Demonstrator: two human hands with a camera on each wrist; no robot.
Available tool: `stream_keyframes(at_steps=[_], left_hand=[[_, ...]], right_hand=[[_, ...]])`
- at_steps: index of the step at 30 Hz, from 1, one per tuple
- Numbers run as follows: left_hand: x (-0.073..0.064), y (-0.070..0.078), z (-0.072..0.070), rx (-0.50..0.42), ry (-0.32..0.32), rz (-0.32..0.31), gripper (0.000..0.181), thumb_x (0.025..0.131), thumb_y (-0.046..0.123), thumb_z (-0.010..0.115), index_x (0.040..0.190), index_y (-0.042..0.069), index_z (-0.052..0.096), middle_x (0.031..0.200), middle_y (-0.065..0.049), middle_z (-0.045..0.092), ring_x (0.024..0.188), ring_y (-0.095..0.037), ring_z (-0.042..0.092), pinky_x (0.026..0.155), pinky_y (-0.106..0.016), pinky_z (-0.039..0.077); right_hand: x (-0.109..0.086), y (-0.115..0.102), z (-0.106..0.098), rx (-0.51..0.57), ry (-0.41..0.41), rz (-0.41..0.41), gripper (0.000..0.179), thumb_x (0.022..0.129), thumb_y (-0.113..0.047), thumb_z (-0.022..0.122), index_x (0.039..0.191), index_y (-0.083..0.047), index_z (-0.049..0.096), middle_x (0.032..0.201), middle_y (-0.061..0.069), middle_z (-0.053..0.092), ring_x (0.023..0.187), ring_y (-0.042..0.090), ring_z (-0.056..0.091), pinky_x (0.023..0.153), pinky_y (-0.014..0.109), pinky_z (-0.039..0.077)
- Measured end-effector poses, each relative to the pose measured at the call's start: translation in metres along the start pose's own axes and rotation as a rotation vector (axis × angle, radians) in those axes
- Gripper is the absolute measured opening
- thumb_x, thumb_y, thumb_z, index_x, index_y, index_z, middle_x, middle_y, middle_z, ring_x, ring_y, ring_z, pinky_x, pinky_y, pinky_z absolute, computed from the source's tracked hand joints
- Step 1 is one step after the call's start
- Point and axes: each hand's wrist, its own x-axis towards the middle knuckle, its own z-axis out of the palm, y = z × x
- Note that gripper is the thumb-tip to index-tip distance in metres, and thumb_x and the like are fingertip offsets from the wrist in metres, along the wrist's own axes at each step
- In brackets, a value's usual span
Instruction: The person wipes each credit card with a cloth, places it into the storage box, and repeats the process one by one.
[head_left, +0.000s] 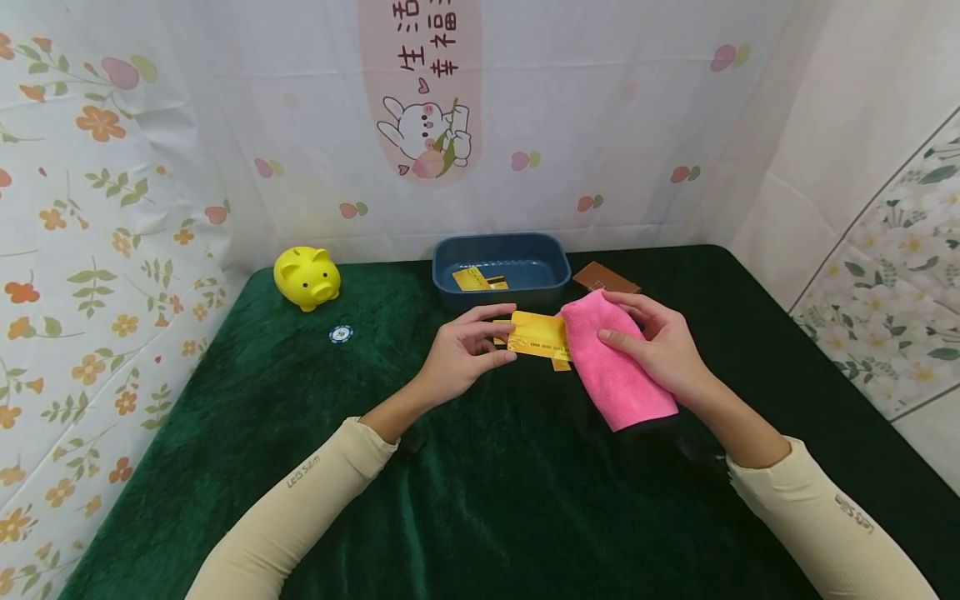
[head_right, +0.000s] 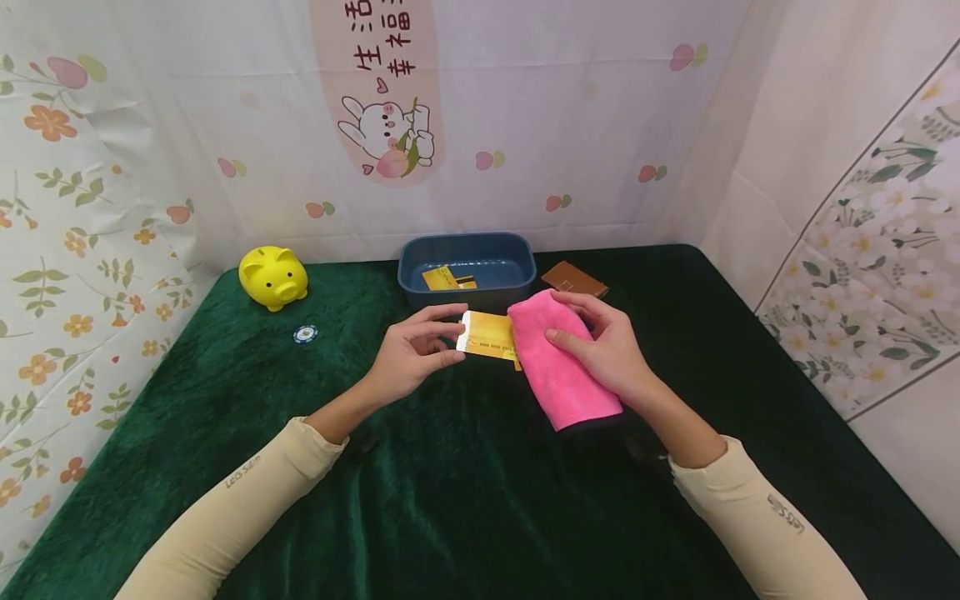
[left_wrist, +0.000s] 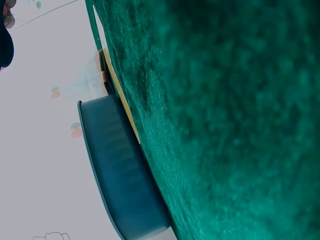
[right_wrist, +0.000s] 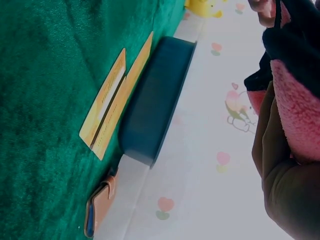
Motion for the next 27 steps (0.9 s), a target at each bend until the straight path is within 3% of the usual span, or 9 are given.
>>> stream_keyframes(at_steps=[5,9,13,16,18,24,27], left_hand=[[0.001,0.002,0.000,0.070,0.037,0.031,0.023,0.083,-0.008,0.074,0.106,-0.008,0.072,0.133,-0.017,0.060,0.104,-0.028,0.063,0.078,-0.027,0.056],[0.002,0.005,0.001,0.106,0.073,0.060,0.015,0.083,-0.011,0.072,0.097,-0.007,0.070,0.130,-0.023,0.061,0.109,-0.036,0.063,0.079,-0.035,0.056],[0.003,0.020,0.002,0.170,0.128,0.106,0.010,0.084,-0.012,0.070,0.092,-0.008,0.068,0.125,-0.026,0.063,0.110,-0.041,0.060,0.080,-0.046,0.056],[0.003,0.033,0.003,0.201,0.178,0.113,0.006,0.087,-0.011,0.068,0.091,-0.008,0.065,0.120,-0.026,0.065,0.107,-0.038,0.062,0.082,-0.045,0.056],[0.004,0.035,0.004,0.197,0.211,0.096,0.003,0.090,-0.009,0.065,0.092,-0.008,0.063,0.116,-0.026,0.068,0.100,-0.036,0.066,0.079,-0.042,0.057],[0.002,0.033,0.002,0.102,0.269,-0.023,0.008,0.097,-0.003,0.059,0.100,-0.010,0.058,0.095,-0.028,0.071,0.073,-0.042,0.069,0.046,-0.039,0.053],[0.000,0.031,0.001,0.047,0.261,-0.059,0.009,0.097,-0.005,0.057,0.104,-0.011,0.056,0.095,-0.030,0.070,0.073,-0.045,0.069,0.045,-0.036,0.053]], right_hand=[[0.000,0.001,0.000,-0.014,-0.003,0.014,0.051,0.096,-0.022,0.067,0.144,-0.017,0.051,0.127,0.002,0.058,0.090,0.019,0.067,0.069,0.032,0.060],[0.000,0.000,0.000,-0.014,-0.004,0.013,0.051,0.095,-0.022,0.067,0.144,-0.017,0.051,0.127,0.002,0.058,0.090,0.019,0.067,0.068,0.032,0.060],[0.001,-0.001,0.000,-0.003,-0.009,0.008,0.050,0.096,-0.019,0.067,0.143,-0.015,0.052,0.125,0.001,0.058,0.091,0.018,0.066,0.067,0.031,0.060],[0.001,-0.002,0.000,0.002,-0.015,0.004,0.049,0.096,-0.017,0.066,0.143,-0.015,0.052,0.125,0.001,0.058,0.092,0.017,0.065,0.066,0.031,0.060],[0.001,-0.003,0.000,0.003,-0.018,0.005,0.050,0.096,-0.016,0.065,0.144,-0.016,0.051,0.126,0.002,0.058,0.092,0.016,0.065,0.065,0.031,0.059],[0.001,-0.002,0.000,0.008,-0.028,0.021,0.050,0.097,-0.016,0.065,0.144,-0.017,0.051,0.128,0.008,0.055,0.093,0.017,0.064,0.066,0.032,0.059],[0.001,-0.001,0.000,0.009,-0.030,0.021,0.049,0.097,-0.016,0.065,0.144,-0.017,0.051,0.128,0.007,0.056,0.094,0.018,0.064,0.066,0.032,0.059]])
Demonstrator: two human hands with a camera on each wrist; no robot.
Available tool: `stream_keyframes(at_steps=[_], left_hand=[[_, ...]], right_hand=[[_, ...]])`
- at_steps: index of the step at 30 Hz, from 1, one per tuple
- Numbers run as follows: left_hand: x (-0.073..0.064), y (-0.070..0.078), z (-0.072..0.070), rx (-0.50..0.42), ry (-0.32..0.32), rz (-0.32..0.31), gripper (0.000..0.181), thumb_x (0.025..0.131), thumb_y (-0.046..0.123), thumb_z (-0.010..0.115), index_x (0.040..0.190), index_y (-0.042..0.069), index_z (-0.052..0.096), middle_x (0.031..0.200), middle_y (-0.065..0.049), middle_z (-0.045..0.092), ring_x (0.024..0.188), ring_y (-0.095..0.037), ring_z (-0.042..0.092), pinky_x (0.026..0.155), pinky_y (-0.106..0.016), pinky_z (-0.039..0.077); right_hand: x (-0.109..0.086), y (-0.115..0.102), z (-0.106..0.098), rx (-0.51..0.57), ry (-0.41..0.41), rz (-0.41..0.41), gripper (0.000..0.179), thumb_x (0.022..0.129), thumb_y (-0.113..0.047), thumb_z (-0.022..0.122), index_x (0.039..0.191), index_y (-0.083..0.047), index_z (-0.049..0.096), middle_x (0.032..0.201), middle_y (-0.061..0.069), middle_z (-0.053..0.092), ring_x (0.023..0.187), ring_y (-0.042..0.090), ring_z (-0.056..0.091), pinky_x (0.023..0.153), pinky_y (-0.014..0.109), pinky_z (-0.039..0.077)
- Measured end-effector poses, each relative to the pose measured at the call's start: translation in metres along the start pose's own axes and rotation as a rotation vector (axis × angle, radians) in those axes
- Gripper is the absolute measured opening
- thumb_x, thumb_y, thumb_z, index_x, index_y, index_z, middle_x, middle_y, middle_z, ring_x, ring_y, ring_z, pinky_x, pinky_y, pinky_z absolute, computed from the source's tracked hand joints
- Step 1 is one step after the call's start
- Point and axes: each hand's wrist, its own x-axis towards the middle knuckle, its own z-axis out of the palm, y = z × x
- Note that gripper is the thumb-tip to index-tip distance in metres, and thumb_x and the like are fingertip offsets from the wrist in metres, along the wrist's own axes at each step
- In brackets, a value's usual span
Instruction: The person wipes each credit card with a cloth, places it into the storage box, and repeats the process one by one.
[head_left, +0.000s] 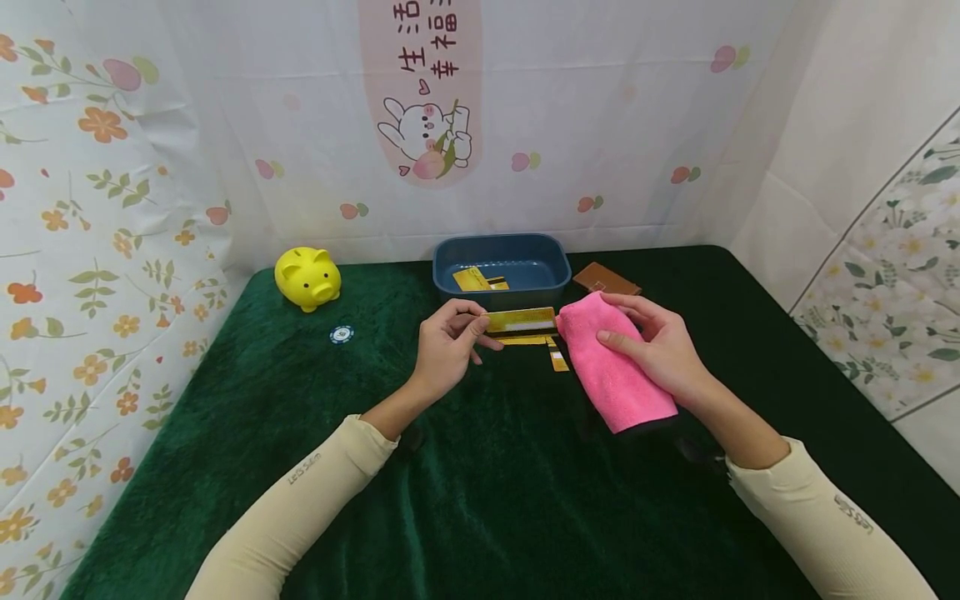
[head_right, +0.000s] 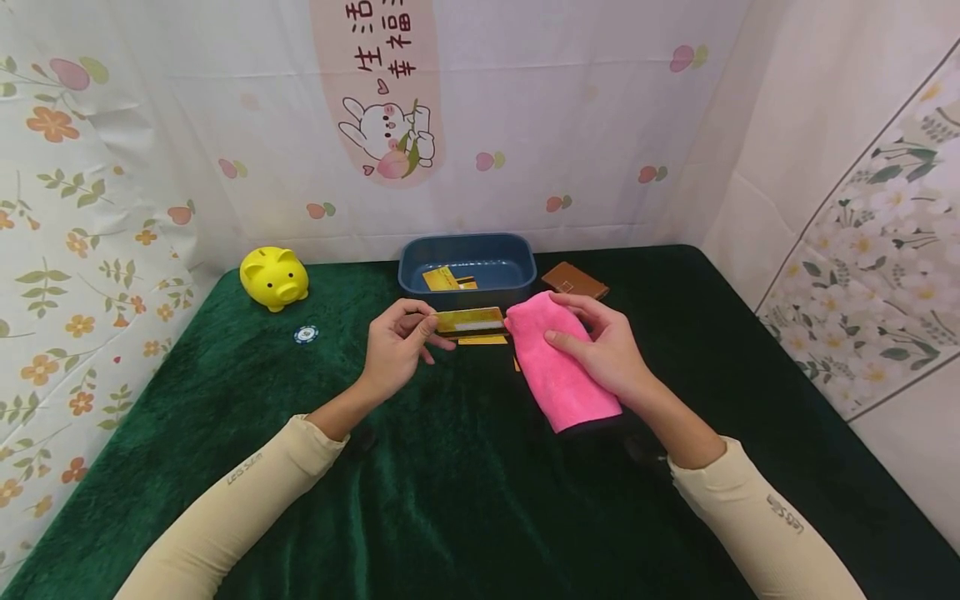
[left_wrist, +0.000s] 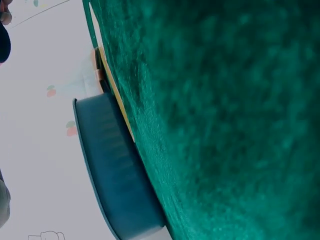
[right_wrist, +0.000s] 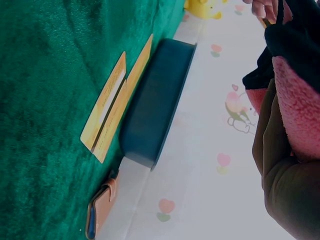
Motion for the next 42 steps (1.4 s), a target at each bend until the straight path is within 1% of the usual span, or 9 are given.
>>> stream_keyframes(at_steps=[5,9,11,15,18,22,26,34,42], left_hand=[[-0.001,0.000,0.001,0.028,0.017,0.009,0.011,0.095,-0.004,0.060,0.105,-0.011,0.059,0.091,-0.028,0.071,0.068,-0.043,0.068,0.049,-0.032,0.054],[-0.001,0.003,0.004,0.079,0.044,0.019,0.012,0.094,-0.004,0.063,0.103,-0.011,0.063,0.087,-0.026,0.071,0.062,-0.041,0.065,0.056,-0.036,0.057],[-0.001,0.003,0.004,0.112,0.059,0.003,0.014,0.095,-0.002,0.063,0.105,-0.010,0.066,0.090,-0.025,0.071,0.066,-0.037,0.066,0.061,-0.039,0.059],[0.001,-0.014,0.002,0.131,0.091,-0.060,0.019,0.097,0.002,0.061,0.112,-0.007,0.068,0.099,-0.023,0.072,0.075,-0.026,0.068,0.063,-0.044,0.059],[0.002,-0.027,0.000,0.082,0.088,-0.112,0.022,0.098,0.006,0.061,0.116,-0.005,0.067,0.102,-0.023,0.071,0.069,-0.022,0.068,0.053,-0.037,0.058],[0.002,-0.030,-0.002,0.009,0.030,-0.170,0.026,0.098,0.010,0.061,0.121,-0.003,0.066,0.105,-0.022,0.068,0.056,-0.019,0.067,0.040,-0.021,0.046],[0.000,-0.029,-0.002,-0.034,-0.041,-0.208,0.030,0.097,0.009,0.062,0.125,-0.003,0.063,0.108,-0.021,0.065,0.059,-0.021,0.069,0.040,-0.021,0.044],[0.000,-0.027,-0.002,-0.122,-0.131,-0.247,0.049,0.094,-0.002,0.065,0.141,0.000,0.050,0.124,-0.020,0.059,0.076,-0.013,0.072,0.053,-0.023,0.054],[0.000,-0.026,-0.007,-0.160,-0.186,-0.259,0.058,0.089,-0.010,0.067,0.143,-0.002,0.046,0.130,-0.023,0.055,0.085,-0.015,0.068,0.065,-0.025,0.057]], right_hand=[[-0.001,0.000,0.000,-0.006,0.004,-0.003,0.049,0.097,-0.017,0.065,0.144,-0.016,0.051,0.126,0.003,0.058,0.094,0.018,0.064,0.065,0.032,0.059],[-0.001,0.001,0.001,-0.006,0.005,0.000,0.048,0.097,-0.017,0.065,0.144,-0.015,0.051,0.125,0.002,0.058,0.094,0.017,0.064,0.065,0.032,0.059],[-0.001,0.001,0.002,-0.007,0.005,0.000,0.048,0.097,-0.017,0.065,0.143,-0.014,0.051,0.125,0.002,0.058,0.095,0.017,0.064,0.066,0.032,0.059],[-0.001,0.001,0.002,-0.013,0.004,-0.003,0.048,0.097,-0.017,0.065,0.143,-0.014,0.051,0.125,0.002,0.058,0.095,0.017,0.064,0.066,0.031,0.059],[-0.001,0.001,0.002,-0.018,0.005,-0.003,0.049,0.097,-0.017,0.065,0.143,-0.014,0.051,0.126,0.002,0.058,0.095,0.016,0.064,0.066,0.031,0.059],[-0.001,0.001,0.002,-0.019,0.008,-0.005,0.049,0.097,-0.017,0.065,0.143,-0.013,0.051,0.124,0.001,0.059,0.093,0.017,0.065,0.066,0.032,0.059],[-0.001,0.000,0.003,-0.011,0.006,-0.005,0.048,0.097,-0.017,0.065,0.143,-0.013,0.051,0.123,0.000,0.059,0.091,0.018,0.066,0.065,0.032,0.060],[-0.002,0.000,0.001,-0.022,0.013,0.014,0.050,0.097,-0.019,0.065,0.145,-0.016,0.050,0.128,0.006,0.057,0.094,0.017,0.064,0.066,0.032,0.060],[-0.001,-0.002,-0.003,-0.038,0.054,-0.005,0.051,0.096,-0.018,0.066,0.144,-0.015,0.051,0.126,0.003,0.059,0.095,0.016,0.063,0.066,0.031,0.060]])
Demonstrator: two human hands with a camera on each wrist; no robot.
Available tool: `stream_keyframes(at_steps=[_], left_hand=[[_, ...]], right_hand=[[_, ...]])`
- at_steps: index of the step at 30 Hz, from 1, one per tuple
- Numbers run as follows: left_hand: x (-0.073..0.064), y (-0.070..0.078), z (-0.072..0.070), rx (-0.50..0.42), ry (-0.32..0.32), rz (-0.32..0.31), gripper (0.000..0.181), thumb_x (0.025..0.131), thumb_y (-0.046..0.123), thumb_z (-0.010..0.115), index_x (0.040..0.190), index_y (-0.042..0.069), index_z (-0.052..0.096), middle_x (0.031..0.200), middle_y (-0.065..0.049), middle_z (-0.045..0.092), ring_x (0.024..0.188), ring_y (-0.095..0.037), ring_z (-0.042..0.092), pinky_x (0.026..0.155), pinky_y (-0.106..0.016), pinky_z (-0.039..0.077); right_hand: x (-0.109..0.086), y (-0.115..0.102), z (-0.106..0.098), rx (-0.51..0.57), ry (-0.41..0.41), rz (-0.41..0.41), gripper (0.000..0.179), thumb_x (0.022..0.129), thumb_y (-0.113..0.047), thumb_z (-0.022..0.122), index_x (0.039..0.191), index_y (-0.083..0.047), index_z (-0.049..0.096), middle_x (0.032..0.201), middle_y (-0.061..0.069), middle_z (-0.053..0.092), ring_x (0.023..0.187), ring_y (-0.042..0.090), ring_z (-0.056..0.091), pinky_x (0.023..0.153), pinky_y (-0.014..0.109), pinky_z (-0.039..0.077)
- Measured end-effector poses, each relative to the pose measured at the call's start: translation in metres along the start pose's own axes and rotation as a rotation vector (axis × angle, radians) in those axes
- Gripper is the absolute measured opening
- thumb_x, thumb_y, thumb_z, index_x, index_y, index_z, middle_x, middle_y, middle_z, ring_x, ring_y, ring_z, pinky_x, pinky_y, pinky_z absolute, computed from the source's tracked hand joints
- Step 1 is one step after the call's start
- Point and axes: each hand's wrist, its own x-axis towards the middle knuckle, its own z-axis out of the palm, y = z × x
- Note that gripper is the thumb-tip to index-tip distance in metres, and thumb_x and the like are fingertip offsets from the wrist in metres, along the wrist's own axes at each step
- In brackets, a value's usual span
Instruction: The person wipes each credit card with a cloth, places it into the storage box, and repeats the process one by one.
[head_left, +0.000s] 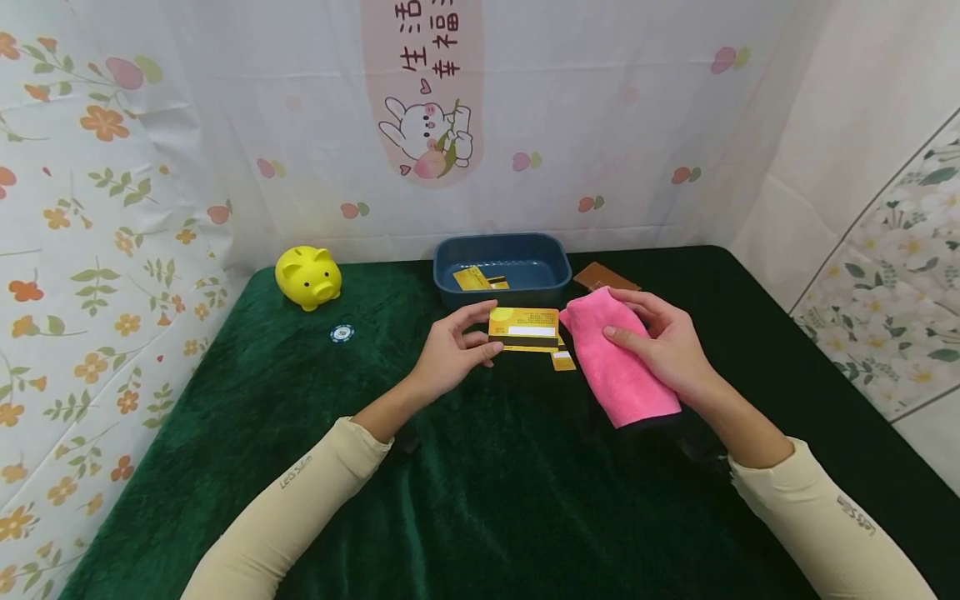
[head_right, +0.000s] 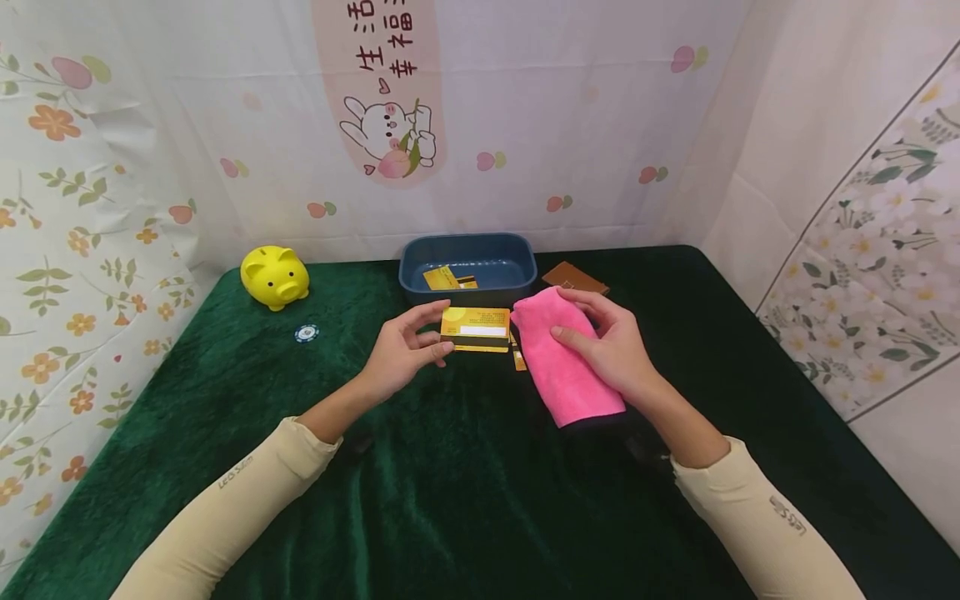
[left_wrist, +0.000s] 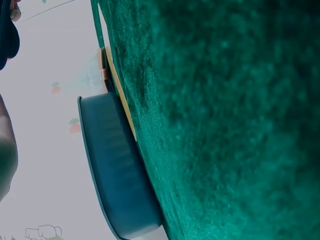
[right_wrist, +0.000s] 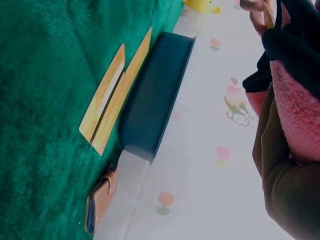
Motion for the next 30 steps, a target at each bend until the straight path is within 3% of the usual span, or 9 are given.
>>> stream_keyframes(at_steps=[6,13,22,30], left_hand=[[0.002,0.001,0.000,0.011,-0.041,-0.011,0.063,0.088,-0.010,0.067,0.146,-0.001,0.043,0.133,-0.023,0.053,0.090,-0.021,0.069,0.069,-0.024,0.056],[0.003,0.001,0.001,-0.014,-0.022,-0.042,0.063,0.087,-0.011,0.068,0.144,-0.002,0.042,0.130,-0.023,0.054,0.093,-0.019,0.070,0.077,-0.026,0.058],[0.006,-0.003,0.005,-0.030,0.006,-0.016,0.063,0.084,-0.013,0.070,0.140,-0.005,0.043,0.126,-0.024,0.056,0.089,-0.017,0.070,0.081,-0.029,0.058],[0.007,-0.001,0.009,0.008,0.023,-0.017,0.062,0.083,-0.013,0.072,0.138,-0.005,0.045,0.123,-0.023,0.058,0.090,-0.022,0.071,0.083,-0.031,0.058]], right_hand=[[0.000,-0.001,-0.005,0.006,0.035,-0.007,0.049,0.096,-0.017,0.066,0.143,-0.017,0.052,0.122,-0.004,0.059,0.096,0.013,0.063,0.068,0.028,0.059],[-0.001,-0.005,-0.009,0.070,0.070,-0.044,0.046,0.097,-0.013,0.064,0.141,-0.018,0.053,0.121,-0.004,0.060,0.095,0.014,0.063,0.069,0.025,0.059],[-0.001,-0.004,-0.002,0.124,0.014,-0.035,0.042,0.098,-0.012,0.062,0.138,-0.020,0.054,0.121,-0.002,0.060,0.098,0.015,0.062,0.069,0.027,0.059],[0.000,-0.004,0.003,0.187,-0.012,-0.097,0.041,0.097,-0.006,0.061,0.136,-0.018,0.055,0.123,0.000,0.061,0.100,0.016,0.062,0.071,0.026,0.058]])
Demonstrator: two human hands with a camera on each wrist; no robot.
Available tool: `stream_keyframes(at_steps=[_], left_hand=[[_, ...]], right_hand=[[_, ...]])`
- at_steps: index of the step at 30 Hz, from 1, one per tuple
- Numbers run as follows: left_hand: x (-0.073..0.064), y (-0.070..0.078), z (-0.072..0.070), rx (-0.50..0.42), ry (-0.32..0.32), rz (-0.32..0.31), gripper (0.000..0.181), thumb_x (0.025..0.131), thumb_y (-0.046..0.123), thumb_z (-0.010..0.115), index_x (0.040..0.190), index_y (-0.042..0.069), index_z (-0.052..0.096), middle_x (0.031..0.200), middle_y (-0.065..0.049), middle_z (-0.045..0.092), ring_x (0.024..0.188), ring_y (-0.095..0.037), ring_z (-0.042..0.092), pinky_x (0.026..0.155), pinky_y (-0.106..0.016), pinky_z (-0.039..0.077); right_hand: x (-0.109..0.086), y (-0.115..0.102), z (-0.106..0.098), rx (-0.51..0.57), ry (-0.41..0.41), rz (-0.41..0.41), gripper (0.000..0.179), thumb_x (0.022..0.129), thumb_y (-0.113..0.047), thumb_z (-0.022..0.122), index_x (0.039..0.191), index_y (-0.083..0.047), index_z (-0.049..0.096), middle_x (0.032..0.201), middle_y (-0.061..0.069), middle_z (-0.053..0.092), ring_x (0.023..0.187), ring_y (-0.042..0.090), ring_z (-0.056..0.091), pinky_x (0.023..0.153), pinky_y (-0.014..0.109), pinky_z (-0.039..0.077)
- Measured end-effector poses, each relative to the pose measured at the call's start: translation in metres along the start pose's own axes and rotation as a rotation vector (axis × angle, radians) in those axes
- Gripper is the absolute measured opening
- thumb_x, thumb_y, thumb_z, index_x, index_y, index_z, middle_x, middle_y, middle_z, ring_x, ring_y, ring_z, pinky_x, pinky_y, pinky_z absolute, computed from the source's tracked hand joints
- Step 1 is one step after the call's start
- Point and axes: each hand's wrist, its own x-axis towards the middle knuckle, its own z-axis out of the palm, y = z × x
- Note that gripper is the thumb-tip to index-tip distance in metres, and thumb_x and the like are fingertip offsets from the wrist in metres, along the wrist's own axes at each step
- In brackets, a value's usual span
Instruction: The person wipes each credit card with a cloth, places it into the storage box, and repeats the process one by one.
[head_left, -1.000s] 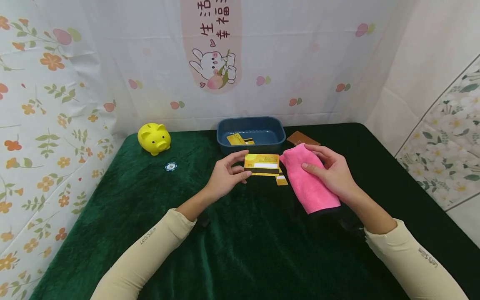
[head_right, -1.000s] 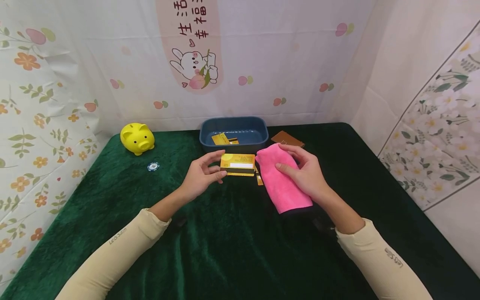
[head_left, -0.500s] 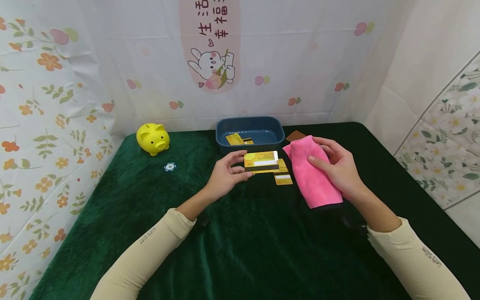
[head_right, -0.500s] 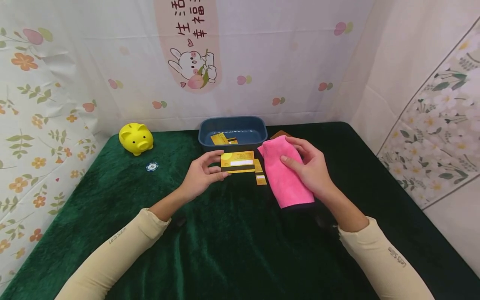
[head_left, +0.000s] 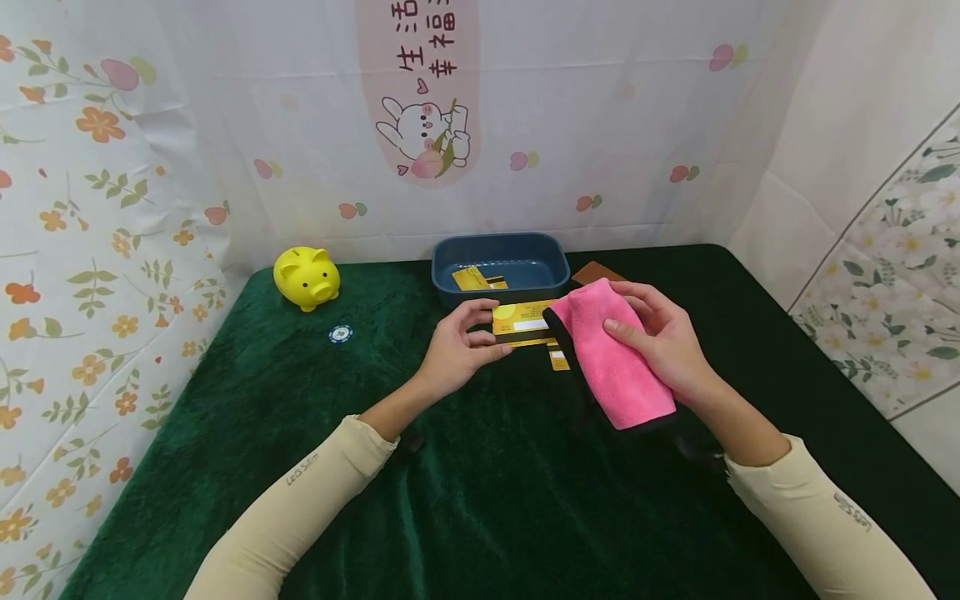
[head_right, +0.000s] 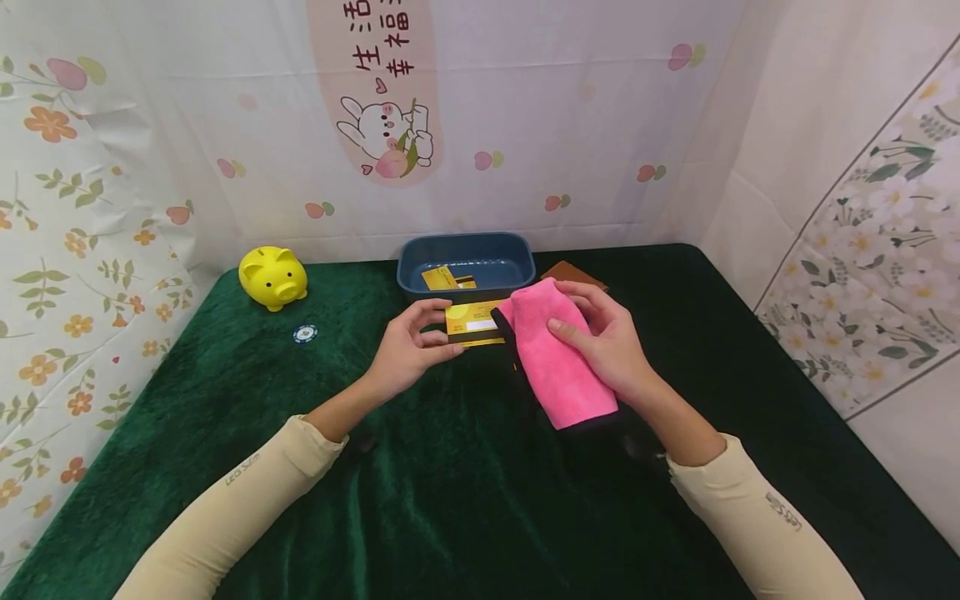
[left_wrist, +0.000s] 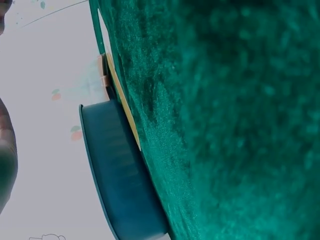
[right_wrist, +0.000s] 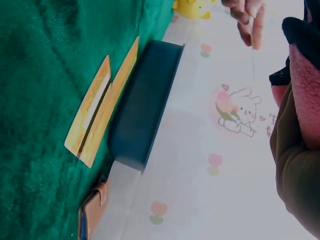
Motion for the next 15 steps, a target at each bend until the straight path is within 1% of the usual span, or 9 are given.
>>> stream_keyframes(at_steps=[3,6,10,15], left_hand=[[-0.0001,0.0004,0.0021,0.009,0.003,-0.006,0.062,0.083,-0.012,0.072,0.138,-0.005,0.045,0.122,-0.022,0.058,0.090,-0.021,0.071,0.083,-0.030,0.058],[-0.0007,0.0013,0.0044,0.008,-0.007,0.003,0.061,0.084,-0.011,0.072,0.138,-0.004,0.045,0.122,-0.022,0.058,0.091,-0.021,0.071,0.085,-0.032,0.058],[-0.0023,0.0022,0.0062,-0.008,-0.028,0.044,0.059,0.085,-0.012,0.071,0.138,-0.005,0.044,0.122,-0.023,0.057,0.093,-0.023,0.071,0.087,-0.035,0.057],[-0.0042,0.0013,0.0075,-0.022,-0.020,0.099,0.057,0.084,-0.014,0.069,0.135,-0.004,0.046,0.121,-0.023,0.057,0.092,-0.023,0.070,0.087,-0.035,0.057]], right_hand=[[0.0001,0.0006,0.0005,0.017,-0.019,-0.001,0.041,0.098,-0.006,0.060,0.136,-0.018,0.055,0.123,0.000,0.061,0.100,0.017,0.062,0.071,0.026,0.058],[-0.0001,0.0025,0.0010,0.011,-0.034,0.017,0.041,0.098,-0.007,0.060,0.137,-0.019,0.054,0.122,0.000,0.061,0.099,0.017,0.063,0.071,0.027,0.059],[-0.0008,0.0050,0.0011,-0.018,-0.028,0.030,0.042,0.098,-0.008,0.060,0.138,-0.018,0.053,0.121,-0.001,0.062,0.097,0.017,0.064,0.069,0.028,0.059],[-0.0003,0.0070,0.0018,-0.056,-0.029,0.021,0.043,0.098,-0.009,0.061,0.140,-0.016,0.052,0.121,0.000,0.061,0.097,0.018,0.064,0.069,0.030,0.060]])
